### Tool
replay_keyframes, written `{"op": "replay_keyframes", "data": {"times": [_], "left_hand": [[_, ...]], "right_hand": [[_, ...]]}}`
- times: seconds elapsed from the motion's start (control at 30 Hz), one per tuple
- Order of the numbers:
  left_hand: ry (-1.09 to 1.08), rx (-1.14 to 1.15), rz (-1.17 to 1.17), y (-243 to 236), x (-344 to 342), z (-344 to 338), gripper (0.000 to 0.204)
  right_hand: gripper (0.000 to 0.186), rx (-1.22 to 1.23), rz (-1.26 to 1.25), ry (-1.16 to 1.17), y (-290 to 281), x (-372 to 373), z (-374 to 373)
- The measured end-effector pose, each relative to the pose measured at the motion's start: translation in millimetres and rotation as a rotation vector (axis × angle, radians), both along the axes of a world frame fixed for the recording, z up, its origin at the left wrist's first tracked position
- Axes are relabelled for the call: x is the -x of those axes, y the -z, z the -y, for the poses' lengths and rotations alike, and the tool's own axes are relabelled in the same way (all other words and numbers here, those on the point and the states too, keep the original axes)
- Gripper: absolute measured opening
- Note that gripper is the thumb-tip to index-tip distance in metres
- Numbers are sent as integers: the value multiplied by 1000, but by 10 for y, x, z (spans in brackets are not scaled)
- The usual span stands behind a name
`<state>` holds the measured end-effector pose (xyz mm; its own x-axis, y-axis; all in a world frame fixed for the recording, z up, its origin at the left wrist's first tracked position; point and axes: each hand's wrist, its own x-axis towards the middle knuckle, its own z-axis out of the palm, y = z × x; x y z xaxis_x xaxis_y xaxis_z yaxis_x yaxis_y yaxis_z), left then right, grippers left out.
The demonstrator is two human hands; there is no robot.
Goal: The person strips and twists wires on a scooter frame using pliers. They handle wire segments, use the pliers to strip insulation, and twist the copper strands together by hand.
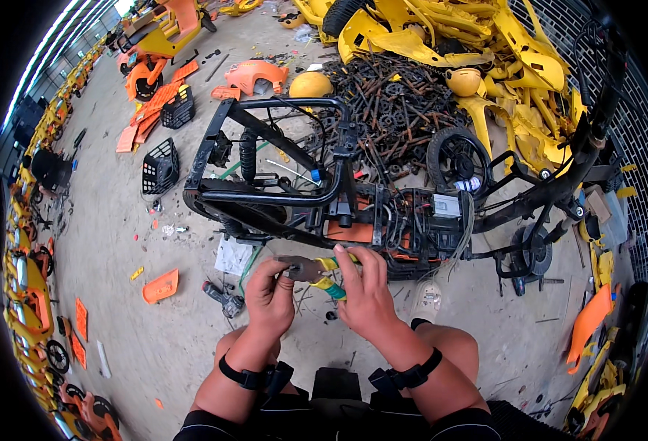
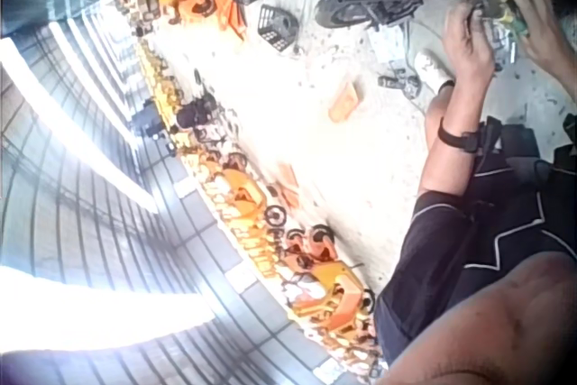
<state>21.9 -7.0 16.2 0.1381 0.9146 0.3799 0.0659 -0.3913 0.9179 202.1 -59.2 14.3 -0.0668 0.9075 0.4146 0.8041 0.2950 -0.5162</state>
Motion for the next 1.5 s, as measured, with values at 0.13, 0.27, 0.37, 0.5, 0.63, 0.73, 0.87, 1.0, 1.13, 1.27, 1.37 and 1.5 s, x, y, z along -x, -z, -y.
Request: {"op": "replay_keyframes", "data": {"times": [0.13,0.27,0.37,0.5,0.63,0.73,0.87,1.0,1.13,1.27,1.37,1.5], "left_hand": [[13,-9,13,-1,-22,-8,15],[33,-22,22,-56,-57,-9,15],[30,-48,40,-42,-66,-7,15],[29,-43,47,-14,-69,23,17],[31,-74,37,24,-67,31,18],[46,-93,44,23,-59,17,19],[40,-104,36,-5,-77,10,18],[38,-98,18,-27,-82,1,18],[46,-105,32,-19,-89,-16,19],[61,-89,53,22,-77,-28,19],[66,-75,55,6,-39,-18,18],[88,-38,93,16,-32,-4,17]], "right_hand": [[104,-24,3,13,4,-34,-13],[102,-17,-17,16,-13,-52,-12],[102,-27,-18,13,-16,-50,-11],[103,-42,-12,13,-28,-53,0],[104,-30,-8,14,-42,-72,10],[104,-31,5,16,-42,-80,18],[104,-44,29,28,-37,-92,14],[102,-63,31,43,-51,-108,7],[95,-100,56,71,-106,-119,-10],[82,-137,113,85,-181,-80,-47],[75,-120,-32,-21,-123,-89,-92],[72,-106,-71,-23,-105,-78,-75]]}}
